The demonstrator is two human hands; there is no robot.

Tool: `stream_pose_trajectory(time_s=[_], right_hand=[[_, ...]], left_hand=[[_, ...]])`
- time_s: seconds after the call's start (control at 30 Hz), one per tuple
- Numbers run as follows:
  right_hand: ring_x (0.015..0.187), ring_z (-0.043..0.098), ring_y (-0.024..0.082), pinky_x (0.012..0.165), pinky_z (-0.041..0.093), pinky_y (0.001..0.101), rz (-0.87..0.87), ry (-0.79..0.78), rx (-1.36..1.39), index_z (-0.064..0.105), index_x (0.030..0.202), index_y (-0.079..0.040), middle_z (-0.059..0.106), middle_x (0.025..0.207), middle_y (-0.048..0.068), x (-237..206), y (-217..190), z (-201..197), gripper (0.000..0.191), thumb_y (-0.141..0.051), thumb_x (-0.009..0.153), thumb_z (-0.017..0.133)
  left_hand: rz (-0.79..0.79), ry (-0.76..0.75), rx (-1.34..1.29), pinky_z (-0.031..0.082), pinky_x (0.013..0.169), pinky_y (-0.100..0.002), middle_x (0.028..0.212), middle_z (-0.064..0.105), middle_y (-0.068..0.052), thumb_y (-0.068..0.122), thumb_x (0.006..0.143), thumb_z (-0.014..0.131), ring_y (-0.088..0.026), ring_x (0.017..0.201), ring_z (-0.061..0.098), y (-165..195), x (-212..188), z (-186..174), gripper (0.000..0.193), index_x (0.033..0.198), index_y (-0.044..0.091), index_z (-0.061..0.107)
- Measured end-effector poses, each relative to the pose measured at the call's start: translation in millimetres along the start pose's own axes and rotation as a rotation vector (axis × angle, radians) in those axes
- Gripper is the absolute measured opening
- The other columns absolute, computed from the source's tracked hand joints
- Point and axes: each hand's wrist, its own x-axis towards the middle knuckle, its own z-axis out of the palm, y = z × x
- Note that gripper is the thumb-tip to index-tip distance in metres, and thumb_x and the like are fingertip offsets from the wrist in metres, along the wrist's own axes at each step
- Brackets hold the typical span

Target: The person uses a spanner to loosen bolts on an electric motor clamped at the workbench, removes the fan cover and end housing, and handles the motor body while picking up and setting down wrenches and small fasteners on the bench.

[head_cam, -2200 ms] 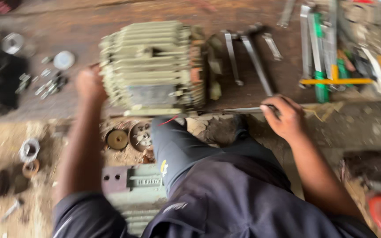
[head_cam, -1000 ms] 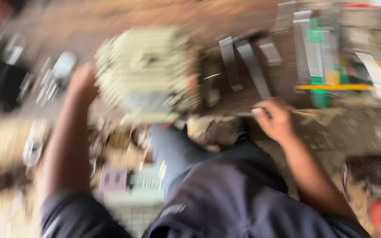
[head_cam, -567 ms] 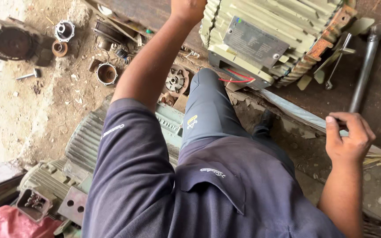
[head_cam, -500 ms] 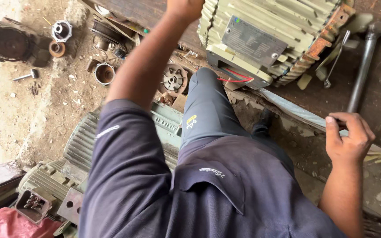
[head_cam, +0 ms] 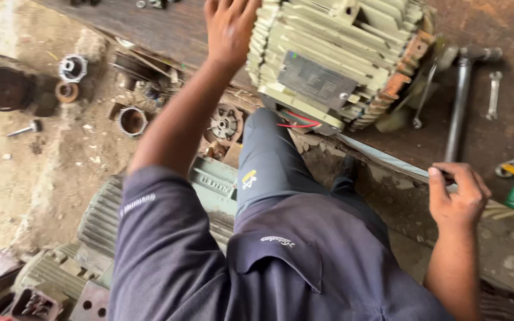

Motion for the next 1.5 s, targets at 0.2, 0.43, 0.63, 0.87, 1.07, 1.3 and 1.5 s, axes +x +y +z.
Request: stream_pose_trajectory(time_s=[0.2, 0.43, 0.63, 0.87, 1.07, 1.3, 1.5], right_hand=[[0.087, 0.071, 0.023, 0.081, 0.056, 0.0315, 0.009, -0.014, -0.004, 0.069, 0.106, -0.002, 0.071, 0.098, 0.011, 5.2, 8.1, -10.7, 0.006, -0.002, 0.108, 0.076], [0.088, 0.071, 0.025, 0.082, 0.056, 0.0323, -0.022, 0.011, -0.009, 0.07, 0.105, -0.002, 0.071, 0.097, 0.012, 13.9, -5.8, 1.3, 0.007, -0.003, 0.107, 0.077], [0.083, 0.071, 0.023, 0.078, 0.056, 0.0315, 0.012, 0.011, 0.061, 0.068, 0.103, 0.0, 0.07, 0.094, 0.012, 18.3, -18.1, -0.2, 0.008, -0.001, 0.103, 0.075], [0.081, 0.07, 0.024, 0.075, 0.055, 0.032, 0.017, 0.022, 0.076, 0.067, 0.102, 0.0, 0.07, 0.093, 0.012, 20.0, -19.8, -1.3, 0.008, -0.001, 0.103, 0.075], [0.081, 0.069, 0.024, 0.074, 0.054, 0.0322, 0.015, 0.011, 0.069, 0.067, 0.106, -0.001, 0.07, 0.093, 0.012, 17.3, -20.8, -3.3, 0.008, -0.001, 0.102, 0.074], [0.079, 0.069, 0.024, 0.073, 0.054, 0.0327, 0.028, 0.052, 0.041, 0.068, 0.105, -0.001, 0.07, 0.095, 0.012, 15.1, -22.0, -9.8, 0.008, 0.0, 0.099, 0.074], [0.082, 0.07, 0.024, 0.074, 0.054, 0.0323, 0.054, 0.072, 0.021, 0.068, 0.107, -0.002, 0.07, 0.094, 0.012, 3.4, -11.2, -27.1, 0.01, -0.001, 0.099, 0.074]], left_hand=[[0.006, 0.104, 0.061, 0.037, 0.103, -0.05, 0.136, 0.062, -0.007, 0.015, 0.096, 0.063, -0.026, 0.127, 0.053, 15.1, -25.8, -25.2, 0.036, 0.132, 0.009, 0.064], [0.19, -0.362, -0.044, 0.053, 0.064, -0.046, 0.089, 0.074, -0.013, 0.03, 0.091, 0.071, -0.034, 0.077, 0.07, -28.9, 44.1, 16.3, 0.022, 0.095, 0.009, 0.076], [0.284, -0.763, -0.033, 0.056, 0.068, -0.045, 0.092, 0.074, -0.016, 0.027, 0.084, 0.072, -0.034, 0.079, 0.072, -48.9, 76.7, 39.5, 0.021, 0.091, 0.008, 0.076], [0.143, -0.027, -0.014, 0.058, 0.076, -0.045, 0.095, 0.077, -0.008, 0.022, 0.084, 0.07, -0.03, 0.088, 0.074, -23.5, 20.3, 24.8, 0.024, 0.104, 0.012, 0.079], [0.014, -0.411, 0.024, 0.057, 0.076, -0.049, 0.094, 0.074, -0.016, 0.033, 0.094, 0.068, -0.038, 0.086, 0.071, -33.0, 33.2, 28.6, 0.023, 0.094, 0.012, 0.076], [-0.011, -0.308, 0.03, 0.05, 0.094, -0.051, 0.116, 0.071, -0.015, 0.028, 0.098, 0.063, -0.037, 0.113, 0.064, -13.9, 22.1, 6.5, 0.029, 0.117, 0.008, 0.071], [0.234, -0.008, 0.391, 0.036, 0.113, -0.05, 0.153, 0.054, -0.005, 0.019, 0.09, 0.06, -0.022, 0.142, 0.05, 9.6, -32.6, -51.1, 0.054, 0.143, 0.01, 0.056]])
